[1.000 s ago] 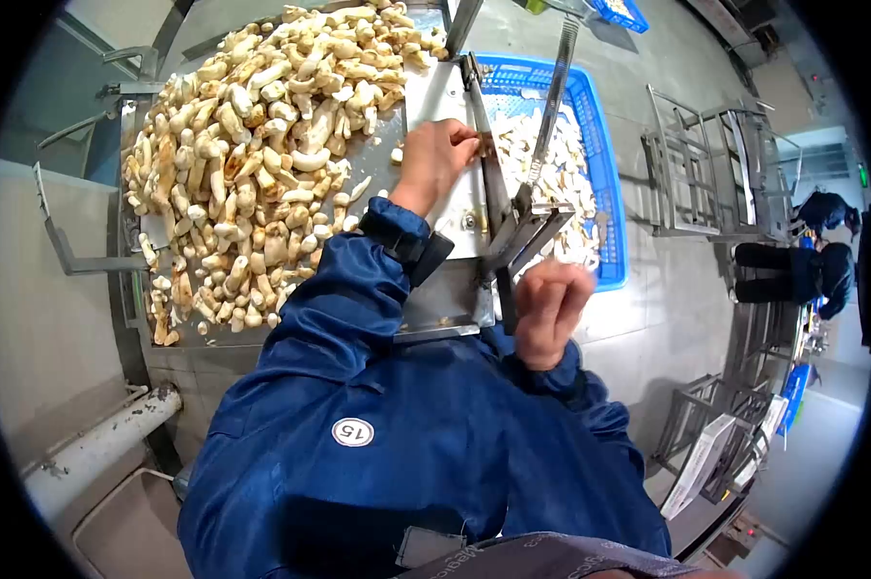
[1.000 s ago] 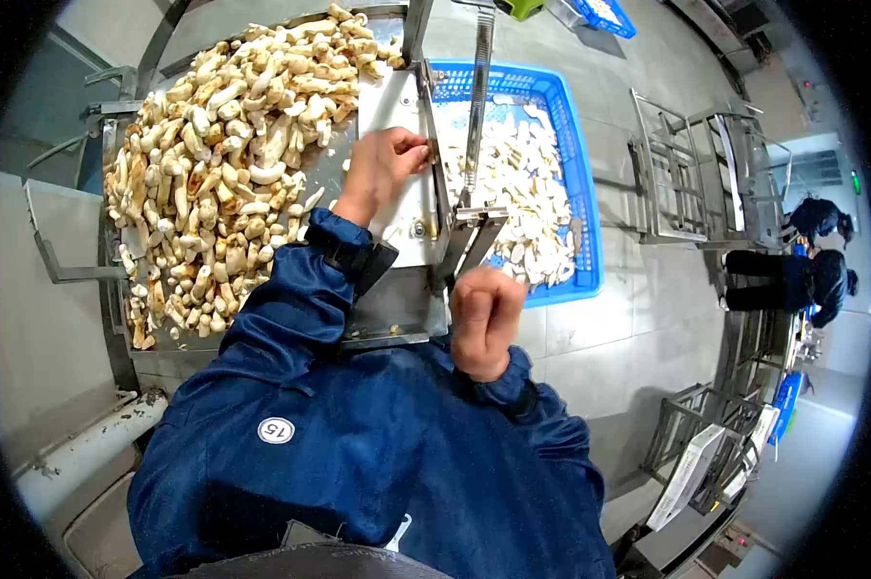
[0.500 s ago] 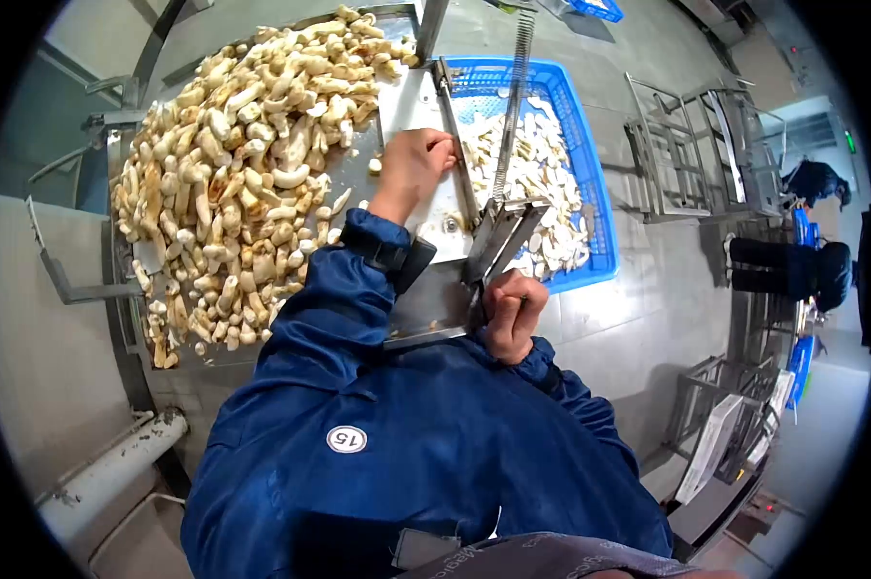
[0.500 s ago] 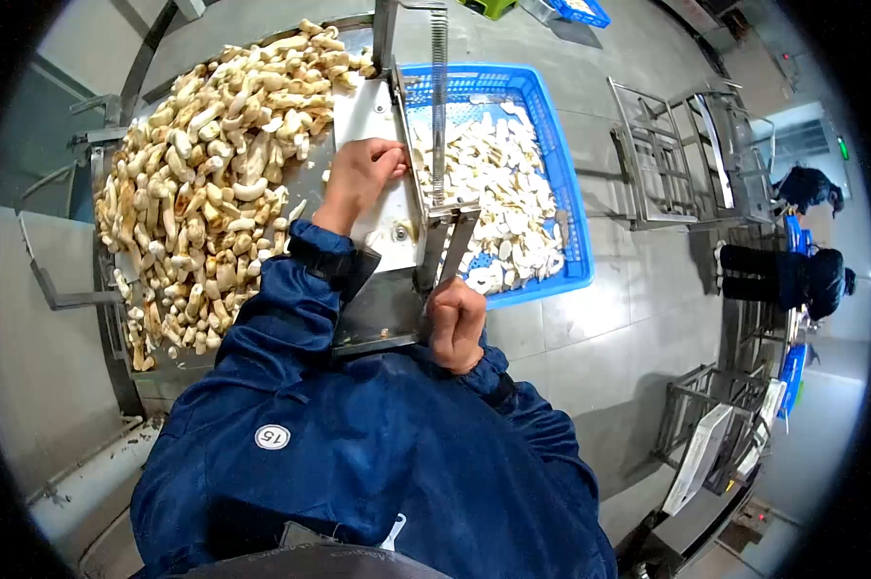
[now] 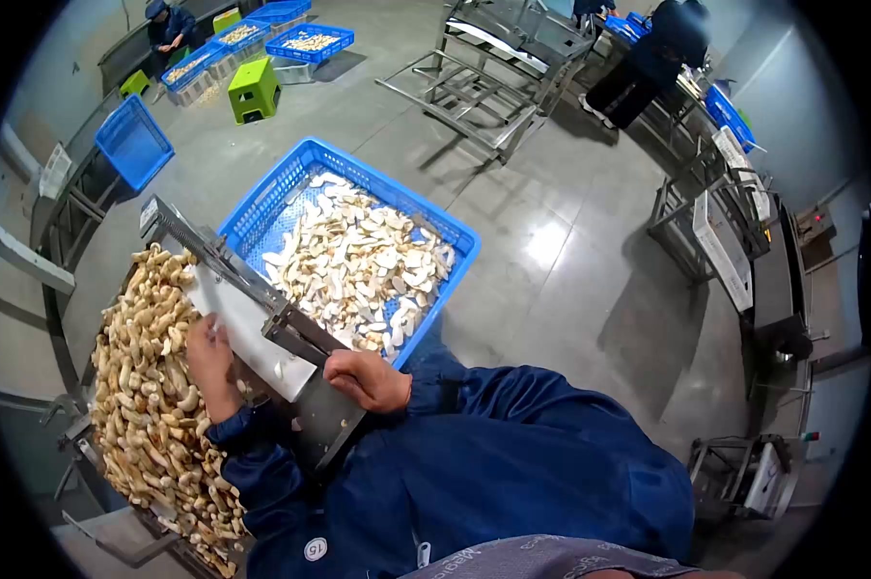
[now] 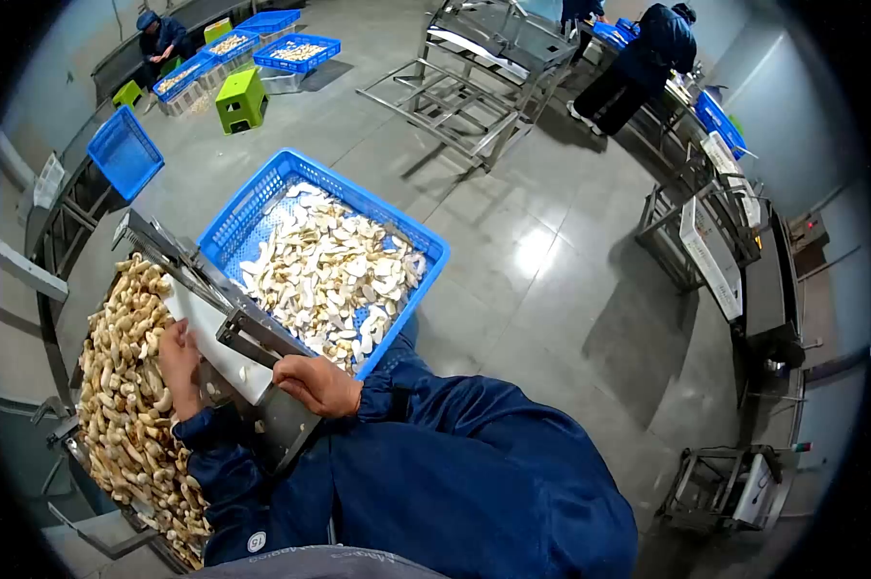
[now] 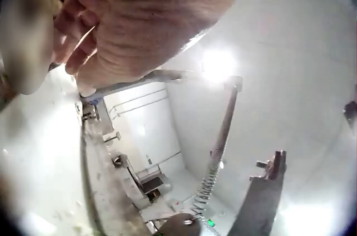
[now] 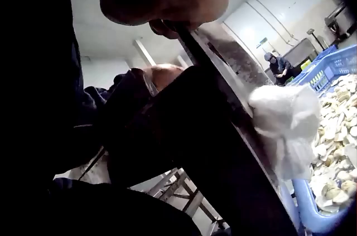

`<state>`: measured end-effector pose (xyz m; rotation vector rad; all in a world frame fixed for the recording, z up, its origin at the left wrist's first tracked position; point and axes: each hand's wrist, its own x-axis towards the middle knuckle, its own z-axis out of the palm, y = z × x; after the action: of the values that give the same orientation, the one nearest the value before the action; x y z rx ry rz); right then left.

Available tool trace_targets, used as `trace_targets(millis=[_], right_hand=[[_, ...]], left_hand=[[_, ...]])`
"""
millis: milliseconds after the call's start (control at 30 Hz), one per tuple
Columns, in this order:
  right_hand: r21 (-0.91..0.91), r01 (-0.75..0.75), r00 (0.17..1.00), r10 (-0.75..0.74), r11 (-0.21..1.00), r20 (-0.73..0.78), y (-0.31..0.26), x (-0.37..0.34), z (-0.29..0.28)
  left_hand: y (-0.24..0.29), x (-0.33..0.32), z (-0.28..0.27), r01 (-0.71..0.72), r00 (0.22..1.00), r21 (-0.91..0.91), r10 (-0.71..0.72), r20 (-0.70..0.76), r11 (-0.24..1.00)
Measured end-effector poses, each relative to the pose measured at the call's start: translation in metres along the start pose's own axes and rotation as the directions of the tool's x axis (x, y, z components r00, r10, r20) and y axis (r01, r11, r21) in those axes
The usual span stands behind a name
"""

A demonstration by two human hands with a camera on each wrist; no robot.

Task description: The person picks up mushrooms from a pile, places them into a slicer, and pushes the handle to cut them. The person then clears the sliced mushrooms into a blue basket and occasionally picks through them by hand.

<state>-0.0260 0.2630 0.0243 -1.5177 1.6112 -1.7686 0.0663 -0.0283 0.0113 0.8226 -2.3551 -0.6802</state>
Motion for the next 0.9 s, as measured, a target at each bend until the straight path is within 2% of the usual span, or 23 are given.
trace_targets(millis=[100, 133, 233, 267, 367, 400, 433, 467, 500, 533, 567, 600, 633, 667, 700, 733, 767, 800, 833, 900], right_hand=[[-0.006, -0.043, 0.999, 0.043, 0.999, 0.006, 0.001, -0.002, 0.001], [0.008, -0.018, 1.000, 0.018, 1.000, -0.009, 0.000, -0.001, 0.001], [0.003, -0.055, 0.998, 0.055, 0.998, -0.005, -0.004, -0.001, 0.000], [0.010, -0.077, 0.997, 0.077, 0.997, 0.008, -0.007, 0.000, -0.001], [0.015, -0.035, 0.999, 0.036, 0.999, -0.010, -0.004, 0.000, 0.003], [0.011, -0.029, 0.999, 0.029, 1.000, -0.040, -0.003, -0.001, 0.005], [0.023, -0.023, 0.998, 0.024, 0.999, -0.053, 0.000, -0.002, 0.007], [0.028, -0.107, 0.994, 0.107, 0.994, -0.020, 0.005, -0.005, 0.008], [-0.001, -0.083, 0.996, 0.083, 0.997, -0.020, 0.003, -0.003, 0.004], [0.077, -0.044, 0.998, 0.047, 0.996, -0.041, 0.011, -0.006, 0.006], [0.041, 0.057, 0.993, -0.053, 0.998, -0.103, 0.002, -0.002, 0.008], [0.090, -0.013, 0.991, 0.024, 0.996, -0.129, 0.007, -0.011, 0.010], [0.102, -0.005, 0.992, 0.017, 0.995, -0.122, 0.005, -0.008, 0.008], [0.115, 0.035, 0.990, -0.019, 0.993, -0.139, 0.005, -0.004, 0.010], [0.063, 0.088, 0.985, -0.078, 0.994, -0.152, 0.014, -0.006, 0.012], [0.082, 0.088, 0.986, -0.075, 0.993, -0.146, 0.017, -0.009, 0.013], [0.096, 0.082, 0.987, -0.068, 0.992, -0.143, 0.018, -0.010, 0.012], [0.080, 0.087, 0.988, -0.076, 0.993, -0.131, 0.018, -0.011, 0.011], [0.061, 0.094, 0.989, -0.086, 0.994, -0.124, 0.017, -0.010, 0.010], [0.031, 0.112, 0.987, -0.107, 0.993, -0.121, 0.016, -0.009, 0.009]], left_hand=[[-0.001, -0.026, -0.014, -0.174, 0.984, 0.259, 0.157, 0.084, 0.950], [0.015, -0.032, -0.018, -0.007, 0.991, 0.102, -0.007, 0.131, 0.995], [0.031, -0.038, -0.027, 0.159, 0.964, -0.054, -0.144, 0.222, 0.986], [0.025, -0.040, -0.028, 0.096, 0.972, -0.152, -0.060, 0.226, 0.984], [0.016, -0.053, -0.031, -0.156, 0.986, 0.099, 0.149, 0.077, 0.983], [0.012, -0.053, -0.030, 0.089, 0.982, -0.061, -0.077, 0.173, 0.994], [0.002, -0.055, -0.029, 0.087, 0.974, -0.007, -0.083, 0.211, 0.996], [0.010, -0.053, -0.033, 0.059, 0.965, -0.022, -0.052, 0.258, 0.998], [0.018, -0.051, -0.038, 0.079, 0.958, -0.082, -0.053, 0.282, 0.994], [0.015, -0.053, -0.037, 0.089, 0.971, -0.060, -0.074, 0.228, 0.994], [0.006, -0.049, -0.037, 0.167, 0.961, -0.112, -0.137, 0.238, 0.979], [0.012, -0.046, -0.039, 0.254, 0.953, -0.209, -0.207, 0.223, 0.944], [0.042, -0.040, -0.050, 0.355, 0.932, -0.316, -0.306, 0.195, 0.880], [0.019, -0.034, -0.034, 0.251, 0.967, -0.391, -0.217, 0.130, 0.885], [0.040, -0.027, -0.037, 0.326, 0.945, -0.488, -0.261, 0.197, 0.810], [0.051, -0.020, -0.024, 0.349, 0.935, -0.621, -0.308, 0.178, 0.701], [0.027, -0.009, 0.005, 0.261, 0.964, -0.675, -0.222, 0.147, 0.690], [0.027, 0.000, 0.026, 0.269, 0.962, -0.671, -0.231, 0.147, 0.691], [0.034, 0.005, 0.037, 0.179, 0.981, -0.626, -0.187, 0.054, 0.759], [0.050, 0.003, 0.041, 0.131, 0.987, -0.410, -0.158, -0.031, 0.903]])
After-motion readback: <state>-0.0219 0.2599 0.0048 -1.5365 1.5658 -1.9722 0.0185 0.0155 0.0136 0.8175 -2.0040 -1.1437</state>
